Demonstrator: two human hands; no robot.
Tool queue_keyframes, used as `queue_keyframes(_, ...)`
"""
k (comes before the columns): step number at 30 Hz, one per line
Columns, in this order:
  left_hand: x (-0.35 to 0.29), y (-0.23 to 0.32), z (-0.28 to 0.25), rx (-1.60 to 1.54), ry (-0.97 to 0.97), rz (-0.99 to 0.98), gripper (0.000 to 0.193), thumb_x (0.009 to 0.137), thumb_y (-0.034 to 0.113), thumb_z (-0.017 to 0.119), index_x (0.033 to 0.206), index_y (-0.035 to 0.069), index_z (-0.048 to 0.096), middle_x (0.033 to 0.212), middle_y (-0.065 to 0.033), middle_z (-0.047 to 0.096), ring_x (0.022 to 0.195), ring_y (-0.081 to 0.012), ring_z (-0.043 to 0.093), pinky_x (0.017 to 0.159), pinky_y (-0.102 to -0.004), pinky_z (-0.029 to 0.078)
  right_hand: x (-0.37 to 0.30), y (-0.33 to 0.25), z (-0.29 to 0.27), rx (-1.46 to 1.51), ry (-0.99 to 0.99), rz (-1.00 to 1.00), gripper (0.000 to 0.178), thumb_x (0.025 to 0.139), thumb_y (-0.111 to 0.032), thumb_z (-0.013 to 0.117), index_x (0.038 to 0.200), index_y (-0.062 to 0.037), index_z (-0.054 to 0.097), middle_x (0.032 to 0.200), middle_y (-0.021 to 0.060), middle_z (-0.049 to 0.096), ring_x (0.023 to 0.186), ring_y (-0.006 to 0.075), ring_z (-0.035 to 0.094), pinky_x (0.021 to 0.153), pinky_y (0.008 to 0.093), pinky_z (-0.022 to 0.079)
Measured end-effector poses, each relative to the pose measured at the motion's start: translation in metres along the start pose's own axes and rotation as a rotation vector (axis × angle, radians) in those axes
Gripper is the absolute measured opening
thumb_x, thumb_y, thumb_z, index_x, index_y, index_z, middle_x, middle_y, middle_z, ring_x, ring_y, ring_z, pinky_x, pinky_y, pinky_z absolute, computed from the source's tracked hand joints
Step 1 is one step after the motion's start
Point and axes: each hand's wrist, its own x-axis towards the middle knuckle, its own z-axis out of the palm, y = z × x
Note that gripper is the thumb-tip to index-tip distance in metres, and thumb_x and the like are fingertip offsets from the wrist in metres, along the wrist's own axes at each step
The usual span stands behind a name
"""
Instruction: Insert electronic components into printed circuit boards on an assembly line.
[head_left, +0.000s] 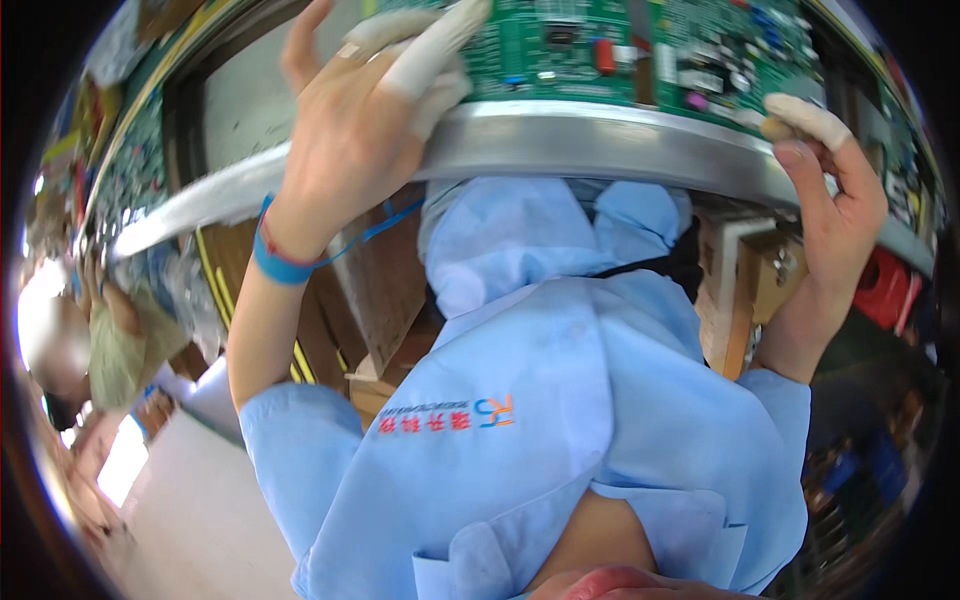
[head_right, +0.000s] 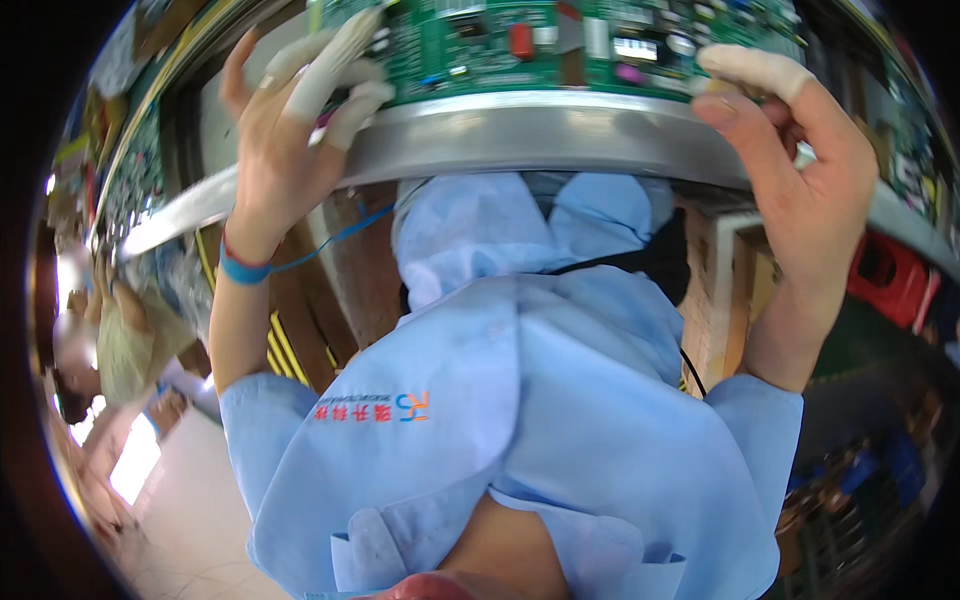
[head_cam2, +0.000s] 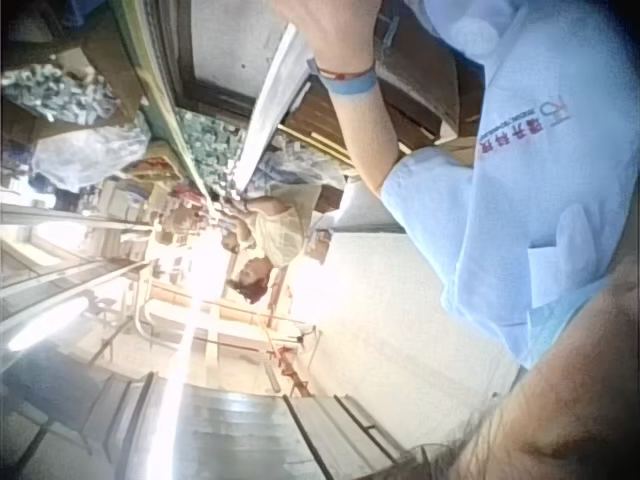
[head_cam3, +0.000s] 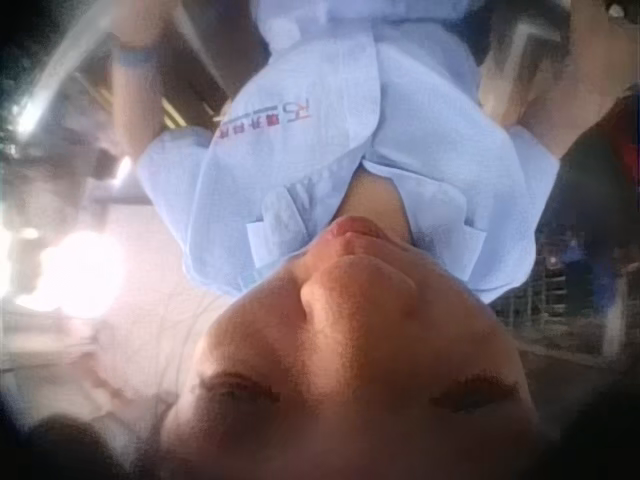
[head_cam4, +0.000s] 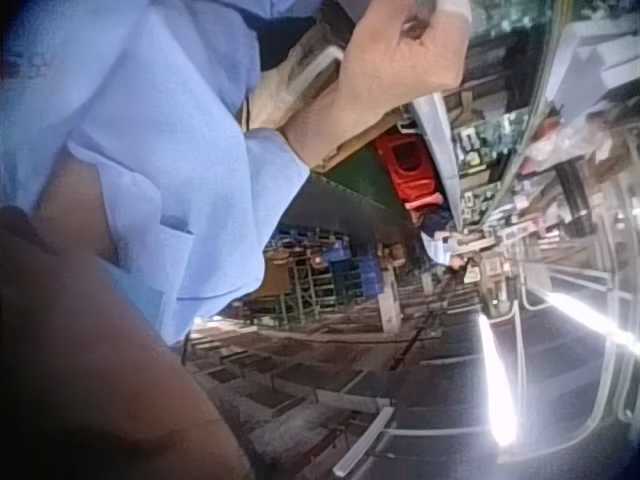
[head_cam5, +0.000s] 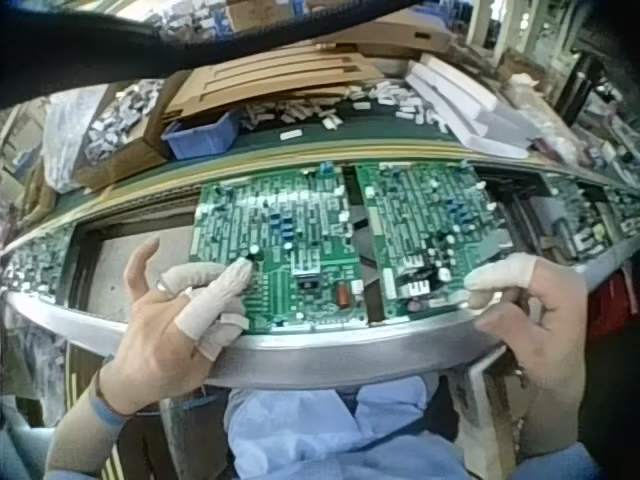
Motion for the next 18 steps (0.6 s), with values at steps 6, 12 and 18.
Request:
queue_keyframes(6,-0.022,-0.019,0.01,0.25,0.065,0.113,0.057,0.084,0.015,0.073,0.137,0.008,0.054,0.116,-0.0008,0.071,0.116,-0.0187,0.061,0.117,-0.0442,0.018,-0.056,0.053,-0.066,-0.051,0.492,0.329,0.022,0.088,-0.006,0.069,0.108,0.0043,0.067,0.088,0.0099,0.071,0.065,0.0123,0.064,0.053,0.019,0.046)
queue_keyframes(12,-0.007,-0.033,-0.018,-0.107,0.228,-0.036,0.05,0.096,0.019,0.063,0.14,0.0,0.048,0.124,-0.0119,0.066,0.112,-0.0248,0.063,0.116,-0.0388,0.021,-0.226,0.138,-0.164,-0.829,0.416,0.955,0.03,0.084,-0.03,0.072,0.106,-0.0093,0.073,0.096,0.0113,0.074,0.09,0.0212,0.071,0.079,0.0327,0.052)
queue_keyframes(18,0.026,-0.019,-0.008,-0.286,0.205,-0.043,0.046,0.098,0.015,0.058,0.141,0.003,0.049,0.126,-0.0112,0.065,0.112,-0.0191,0.064,0.109,-0.0351,0.035,-0.377,0.244,-0.116,-0.629,0.285,1.325,0.038,0.08,-0.026,0.071,0.113,-0.008,0.069,0.107,0.0185,0.07,0.102,0.0339,0.066,0.088,0.0417,0.052)
